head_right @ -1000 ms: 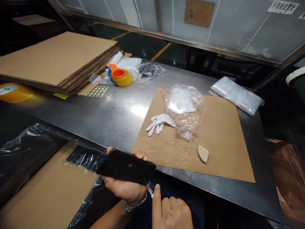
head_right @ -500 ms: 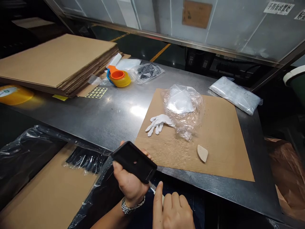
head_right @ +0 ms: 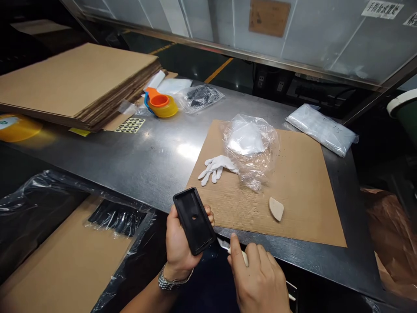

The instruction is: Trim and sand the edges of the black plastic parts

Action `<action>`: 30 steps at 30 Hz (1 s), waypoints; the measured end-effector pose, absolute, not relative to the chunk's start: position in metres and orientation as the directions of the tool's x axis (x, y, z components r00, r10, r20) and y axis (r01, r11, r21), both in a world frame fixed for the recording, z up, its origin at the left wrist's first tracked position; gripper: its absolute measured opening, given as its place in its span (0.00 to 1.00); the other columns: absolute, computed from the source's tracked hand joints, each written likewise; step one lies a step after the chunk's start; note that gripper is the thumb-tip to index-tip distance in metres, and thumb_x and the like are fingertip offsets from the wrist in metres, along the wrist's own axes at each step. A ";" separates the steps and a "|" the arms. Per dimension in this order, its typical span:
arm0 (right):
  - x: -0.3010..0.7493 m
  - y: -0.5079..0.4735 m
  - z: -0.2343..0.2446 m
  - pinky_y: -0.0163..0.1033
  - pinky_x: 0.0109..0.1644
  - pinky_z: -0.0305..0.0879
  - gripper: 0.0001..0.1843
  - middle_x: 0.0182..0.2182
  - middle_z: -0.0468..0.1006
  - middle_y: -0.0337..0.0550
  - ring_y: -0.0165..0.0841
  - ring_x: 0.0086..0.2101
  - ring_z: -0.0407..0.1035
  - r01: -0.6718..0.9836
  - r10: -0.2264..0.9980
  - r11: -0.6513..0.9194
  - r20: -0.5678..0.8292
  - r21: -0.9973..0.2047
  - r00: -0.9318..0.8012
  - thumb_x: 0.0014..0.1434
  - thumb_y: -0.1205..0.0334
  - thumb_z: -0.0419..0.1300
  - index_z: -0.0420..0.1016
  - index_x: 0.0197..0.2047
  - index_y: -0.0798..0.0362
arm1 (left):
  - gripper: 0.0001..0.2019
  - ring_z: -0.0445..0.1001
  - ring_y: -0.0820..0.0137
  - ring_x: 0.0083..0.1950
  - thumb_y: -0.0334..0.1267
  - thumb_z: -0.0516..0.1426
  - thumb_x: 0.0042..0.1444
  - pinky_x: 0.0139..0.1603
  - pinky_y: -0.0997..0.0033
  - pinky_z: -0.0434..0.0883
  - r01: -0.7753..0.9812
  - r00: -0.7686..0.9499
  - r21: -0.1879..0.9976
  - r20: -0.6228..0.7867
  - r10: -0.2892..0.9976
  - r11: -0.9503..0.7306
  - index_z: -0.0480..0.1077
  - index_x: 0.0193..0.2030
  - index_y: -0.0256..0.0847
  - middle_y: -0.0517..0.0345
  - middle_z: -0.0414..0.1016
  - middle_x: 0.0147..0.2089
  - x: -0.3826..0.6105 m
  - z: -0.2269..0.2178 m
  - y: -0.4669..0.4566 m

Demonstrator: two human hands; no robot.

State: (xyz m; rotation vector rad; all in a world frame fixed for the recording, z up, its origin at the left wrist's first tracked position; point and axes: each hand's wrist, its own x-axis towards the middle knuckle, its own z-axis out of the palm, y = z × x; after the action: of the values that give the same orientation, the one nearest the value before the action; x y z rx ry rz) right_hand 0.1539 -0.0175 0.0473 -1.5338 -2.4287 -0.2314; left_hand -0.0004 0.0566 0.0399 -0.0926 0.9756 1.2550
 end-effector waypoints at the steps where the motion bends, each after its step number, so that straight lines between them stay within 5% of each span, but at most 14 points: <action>1: 0.153 -0.017 0.048 0.35 0.27 0.54 0.17 0.20 0.65 0.38 0.28 0.21 0.61 0.899 0.860 0.438 0.295 -0.011 -0.416 0.65 0.64 0.46 0.70 0.51 0.57 | 0.24 0.69 0.73 0.22 0.54 0.44 0.57 0.22 0.76 0.67 -0.825 -0.012 0.435 -0.652 0.758 0.361 0.70 0.29 0.35 0.54 0.72 0.24 0.000 0.040 0.056; 13: 0.150 -0.017 0.049 0.36 0.26 0.52 0.15 0.21 0.66 0.37 0.27 0.21 0.61 0.875 0.846 0.483 0.261 -0.007 -0.465 0.64 0.63 0.48 0.70 0.50 0.57 | 0.20 0.68 0.71 0.24 0.52 0.45 0.58 0.24 0.74 0.67 -0.814 -0.032 0.495 -0.560 0.828 0.303 0.68 0.37 0.39 0.55 0.71 0.25 0.003 0.044 0.054; 24: 0.152 -0.019 0.047 0.35 0.27 0.52 0.16 0.21 0.66 0.37 0.27 0.21 0.62 0.873 0.851 0.487 0.223 -0.003 -0.475 0.65 0.63 0.46 0.70 0.49 0.56 | 0.23 0.68 0.71 0.24 0.52 0.43 0.59 0.24 0.73 0.68 -0.795 -0.045 0.535 -0.520 0.853 0.284 0.60 0.57 0.44 0.57 0.71 0.25 0.004 0.044 0.049; 30: 0.151 -0.020 0.045 0.36 0.27 0.51 0.15 0.20 0.66 0.38 0.28 0.21 0.61 0.882 0.854 0.468 0.227 0.060 -0.469 0.64 0.64 0.47 0.71 0.49 0.56 | 0.24 0.69 0.71 0.24 0.52 0.45 0.58 0.25 0.72 0.69 -0.795 -0.054 0.537 -0.526 0.849 0.283 0.61 0.57 0.41 0.56 0.71 0.26 0.005 0.042 0.049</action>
State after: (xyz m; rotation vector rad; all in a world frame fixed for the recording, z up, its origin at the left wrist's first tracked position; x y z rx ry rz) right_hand 0.1505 -0.0197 0.0446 -1.5192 -2.5465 -0.2522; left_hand 0.0047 0.0486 0.0419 0.0732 0.9207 1.3388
